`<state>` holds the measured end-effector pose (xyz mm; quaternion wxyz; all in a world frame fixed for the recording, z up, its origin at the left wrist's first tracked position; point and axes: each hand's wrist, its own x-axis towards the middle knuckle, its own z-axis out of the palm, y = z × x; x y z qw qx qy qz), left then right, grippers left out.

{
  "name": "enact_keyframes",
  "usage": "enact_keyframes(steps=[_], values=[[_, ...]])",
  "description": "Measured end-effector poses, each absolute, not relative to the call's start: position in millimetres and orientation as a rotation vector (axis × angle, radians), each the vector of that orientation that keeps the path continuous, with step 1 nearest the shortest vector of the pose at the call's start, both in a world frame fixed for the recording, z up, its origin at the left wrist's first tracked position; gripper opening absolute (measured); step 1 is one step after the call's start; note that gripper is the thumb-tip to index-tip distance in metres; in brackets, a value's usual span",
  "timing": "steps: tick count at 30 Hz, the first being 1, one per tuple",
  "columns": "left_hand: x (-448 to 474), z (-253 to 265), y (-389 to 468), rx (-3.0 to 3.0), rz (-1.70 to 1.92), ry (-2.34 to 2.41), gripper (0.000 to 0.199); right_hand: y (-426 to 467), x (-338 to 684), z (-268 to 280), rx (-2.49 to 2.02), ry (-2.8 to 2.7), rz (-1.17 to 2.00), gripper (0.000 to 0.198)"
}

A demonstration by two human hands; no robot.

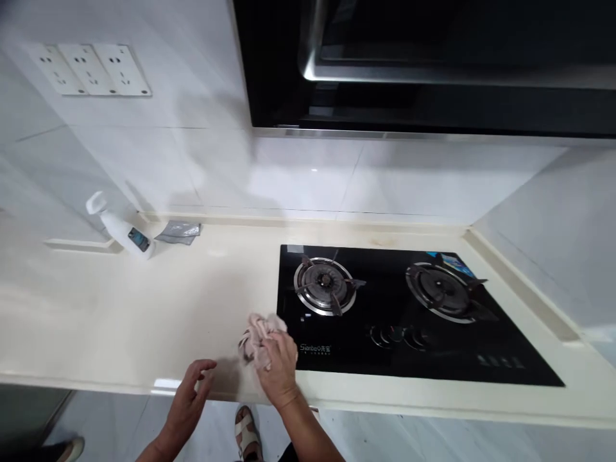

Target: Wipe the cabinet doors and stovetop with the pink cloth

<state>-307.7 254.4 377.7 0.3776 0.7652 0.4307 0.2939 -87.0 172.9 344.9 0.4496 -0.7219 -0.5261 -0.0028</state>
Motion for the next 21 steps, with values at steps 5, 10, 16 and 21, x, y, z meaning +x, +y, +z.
enact_keyframes(steps=[5, 10, 16, 21], values=[[-310, 383, 292, 2.033, 0.733, 1.052, 0.027, 122, -55, 367, -1.726, -1.160, 0.059, 0.030], [-305, 386, 305, 2.025, 0.688, 1.037, 0.026, 50, 39, 361, -2.044, -1.006, -0.076, 0.041], [-302, 381, 290, 1.986, 0.647, 1.005, 0.023, 94, -18, 335, -2.202, -1.040, -0.180, 0.041], [-304, 395, 281, 2.032, 0.684, 0.921, 0.020, 172, -144, 345, -1.964, -1.495, 0.118, 0.037]])
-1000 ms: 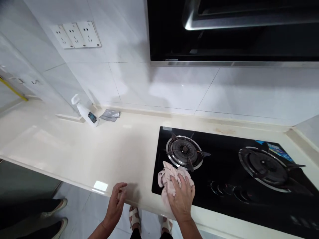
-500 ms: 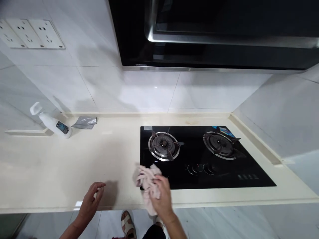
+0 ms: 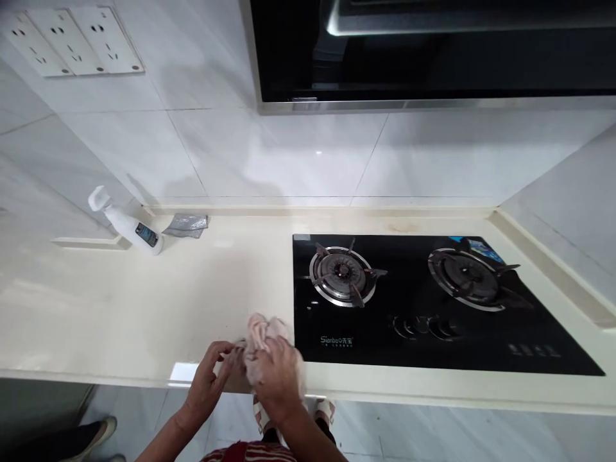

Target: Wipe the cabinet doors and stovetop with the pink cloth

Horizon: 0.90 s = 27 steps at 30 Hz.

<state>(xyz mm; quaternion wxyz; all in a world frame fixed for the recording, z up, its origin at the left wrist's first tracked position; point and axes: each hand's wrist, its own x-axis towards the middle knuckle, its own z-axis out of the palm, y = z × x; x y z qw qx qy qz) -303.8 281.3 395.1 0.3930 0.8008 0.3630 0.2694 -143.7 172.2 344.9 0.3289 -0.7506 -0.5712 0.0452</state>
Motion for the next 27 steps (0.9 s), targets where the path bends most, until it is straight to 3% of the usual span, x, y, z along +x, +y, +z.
enact_keyframes(steps=[6, 9, 11, 13, 18, 20, 24, 27], values=[[-315, 412, 278, 2.293, 0.785, 0.858, 0.038, 242, -170, 357, -1.761, -1.350, 0.433, 0.041], [-318, 406, 280, 2.483, 0.765, 0.785, 0.058, 237, -143, 366, -1.649, -1.371, 0.625, 0.051], [-314, 398, 283, 2.603, 0.715, 0.756, 0.075, 216, -116, 367, -1.629, -1.377, 0.660, 0.044], [-305, 389, 285, 2.673, 0.557, 0.810, 0.091, 189, -86, 360, -1.788, -1.269, 0.499, 0.034], [-280, 370, 284, 2.634, 0.065, 0.913, 0.118, 140, -50, 324, -2.186, -1.358, -0.133, 0.045], [-273, 365, 283, 2.660, 0.088, 0.947, 0.106, 135, -53, 313, -2.239, -1.507, -0.265, 0.047], [-245, 365, 294, 2.746, 0.244, 0.909, 0.060, 138, -63, 308, -2.272, -1.622, -0.415, 0.048], [-202, 369, 318, 2.816, 0.296, 0.800, 0.047, 140, -62, 309, -2.271, -1.632, -0.462, 0.047]])
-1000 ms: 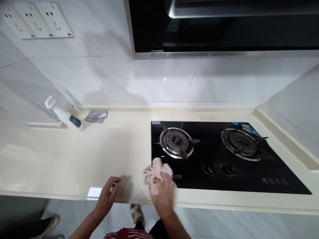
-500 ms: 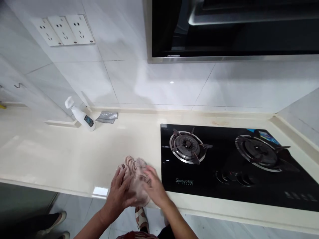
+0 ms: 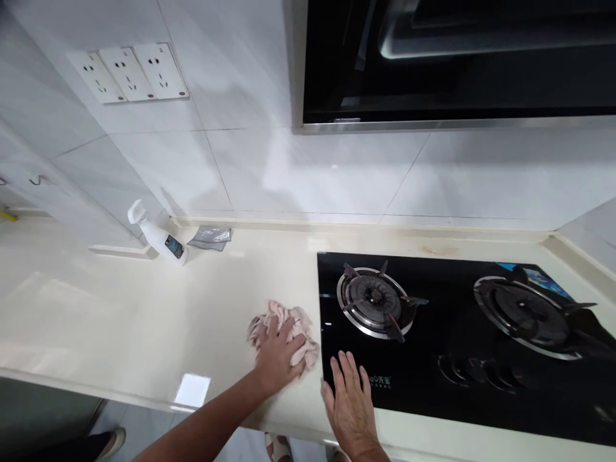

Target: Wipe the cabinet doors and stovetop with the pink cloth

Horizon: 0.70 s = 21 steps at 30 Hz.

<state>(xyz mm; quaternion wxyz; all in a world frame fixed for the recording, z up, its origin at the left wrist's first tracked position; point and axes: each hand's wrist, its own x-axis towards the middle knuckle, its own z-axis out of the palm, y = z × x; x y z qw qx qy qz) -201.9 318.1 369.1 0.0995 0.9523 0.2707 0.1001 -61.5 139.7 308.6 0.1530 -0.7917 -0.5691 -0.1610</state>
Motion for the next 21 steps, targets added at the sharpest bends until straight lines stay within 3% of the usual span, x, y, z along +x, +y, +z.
enact_keyframes(steps=[7, 12, 16, 21], values=[[-93, 371, 398, 2.876, 0.364, 0.782, 0.044, 141, -55, 306, -2.202, -1.648, -0.617, 0.046], [-65, 371, 438, 2.877, 0.359, 0.807, 0.046, 142, -54, 307, -2.218, -1.618, -0.611, 0.049], [-99, 377, 441, 2.865, 0.354, 0.856, 0.044, 140, -55, 311, -2.217, -1.583, -0.542, 0.051], [-212, 382, 387, 2.809, 0.359, 1.042, 0.043, 136, -57, 316, -2.233, -1.603, -0.461, 0.050]])
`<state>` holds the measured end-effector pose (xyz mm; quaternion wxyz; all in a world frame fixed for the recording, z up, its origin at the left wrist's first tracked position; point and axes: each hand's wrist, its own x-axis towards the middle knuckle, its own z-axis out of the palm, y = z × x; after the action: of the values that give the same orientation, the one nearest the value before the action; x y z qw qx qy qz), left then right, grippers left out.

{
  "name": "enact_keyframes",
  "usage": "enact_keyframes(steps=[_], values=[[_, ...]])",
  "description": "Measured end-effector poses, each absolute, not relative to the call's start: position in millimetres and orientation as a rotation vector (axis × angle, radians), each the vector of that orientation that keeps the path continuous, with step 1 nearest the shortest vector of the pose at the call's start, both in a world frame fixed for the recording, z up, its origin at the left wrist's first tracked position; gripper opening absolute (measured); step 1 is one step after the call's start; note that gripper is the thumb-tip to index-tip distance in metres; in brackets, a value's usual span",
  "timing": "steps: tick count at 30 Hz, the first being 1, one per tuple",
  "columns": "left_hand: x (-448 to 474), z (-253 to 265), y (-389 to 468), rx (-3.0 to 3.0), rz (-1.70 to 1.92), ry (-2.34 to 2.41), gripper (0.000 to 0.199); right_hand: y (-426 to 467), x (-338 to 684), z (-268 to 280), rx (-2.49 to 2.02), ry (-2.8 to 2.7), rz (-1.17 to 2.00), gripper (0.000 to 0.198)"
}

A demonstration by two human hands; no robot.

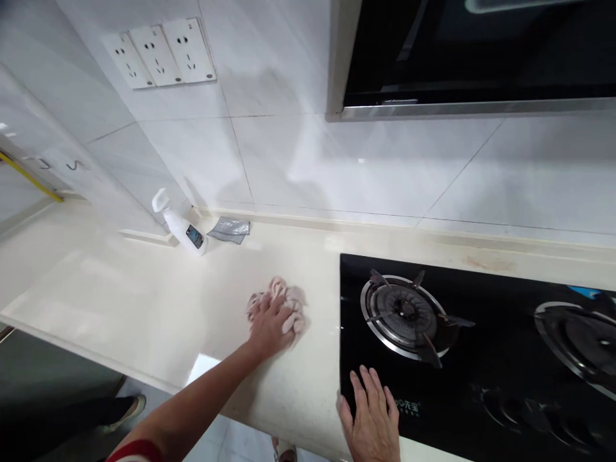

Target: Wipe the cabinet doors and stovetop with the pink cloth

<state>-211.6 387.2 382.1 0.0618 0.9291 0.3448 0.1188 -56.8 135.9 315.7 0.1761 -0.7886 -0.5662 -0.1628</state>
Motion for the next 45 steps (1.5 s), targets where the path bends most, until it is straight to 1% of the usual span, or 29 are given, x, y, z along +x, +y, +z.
enact_keyframes(steps=[3, 5, 7, 10, 14, 17, 19, 22, 24, 25, 32, 34, 36, 38, 40, 43, 45], values=[[-273, 376, 325, 2.796, 0.390, 0.981, 0.045, 135, -57, 316, -2.241, -1.603, -0.443, 0.048], [-296, 371, 291, 2.802, 0.409, 0.864, 0.039, 134, -57, 315, -2.240, -1.605, -0.434, 0.048], [-301, 368, 278, 2.812, 0.397, 0.782, 0.034, 134, -57, 314, -2.235, -1.612, -0.424, 0.049], [-284, 370, 308, 2.825, 0.399, 0.899, 0.033, 132, -57, 313, -2.235, -1.616, -0.427, 0.049], [-248, 381, 380, 2.749, 0.411, 1.276, 0.045, 131, -57, 314, -2.250, -1.619, -0.419, 0.050], [-230, 381, 387, 2.674, 0.373, 1.428, 0.045, 131, -57, 316, -2.272, -1.617, -0.400, 0.051], [-226, 376, 362, 2.711, 0.350, 1.333, 0.046, 132, -57, 316, -2.273, -1.617, -0.390, 0.050], [-226, 365, 313, 2.847, 0.318, 0.864, 0.046, 132, -58, 315, -2.244, -1.596, -0.410, 0.049], [-225, 360, 299, 2.897, 0.311, 0.628, 0.045, 133, -59, 313, -2.221, -1.574, -0.441, 0.049], [-223, 359, 302, 2.907, 0.318, 0.592, 0.045, 134, -59, 313, -2.214, -1.566, -0.454, 0.049], [-192, 372, 412, 2.791, 0.432, 1.094, 0.044, 136, -58, 315, -2.205, -1.569, -0.485, 0.050], [-207, 375, 434, 2.777, 0.443, 1.161, 0.045, 136, -57, 316, -2.208, -1.571, -0.482, 0.051], [-239, 378, 444, 2.750, 0.432, 1.298, 0.050, 135, -57, 316, -2.217, -1.565, -0.458, 0.051], [-281, 382, 443, 2.705, 0.398, 1.494, 0.055, 134, -58, 315, -2.225, -1.558, -0.424, 0.052], [-325, 386, 430, 2.662, 0.355, 1.668, 0.053, 134, -59, 314, -2.235, -1.551, -0.393, 0.052], [-375, 385, 391, 2.635, 0.331, 1.810, 0.052, 133, -60, 314, -2.243, -1.544, -0.374, 0.052], [-390, 381, 356, 2.607, 0.340, 1.856, 0.052, 132, -60, 313, -2.244, -1.542, -0.369, 0.052]])
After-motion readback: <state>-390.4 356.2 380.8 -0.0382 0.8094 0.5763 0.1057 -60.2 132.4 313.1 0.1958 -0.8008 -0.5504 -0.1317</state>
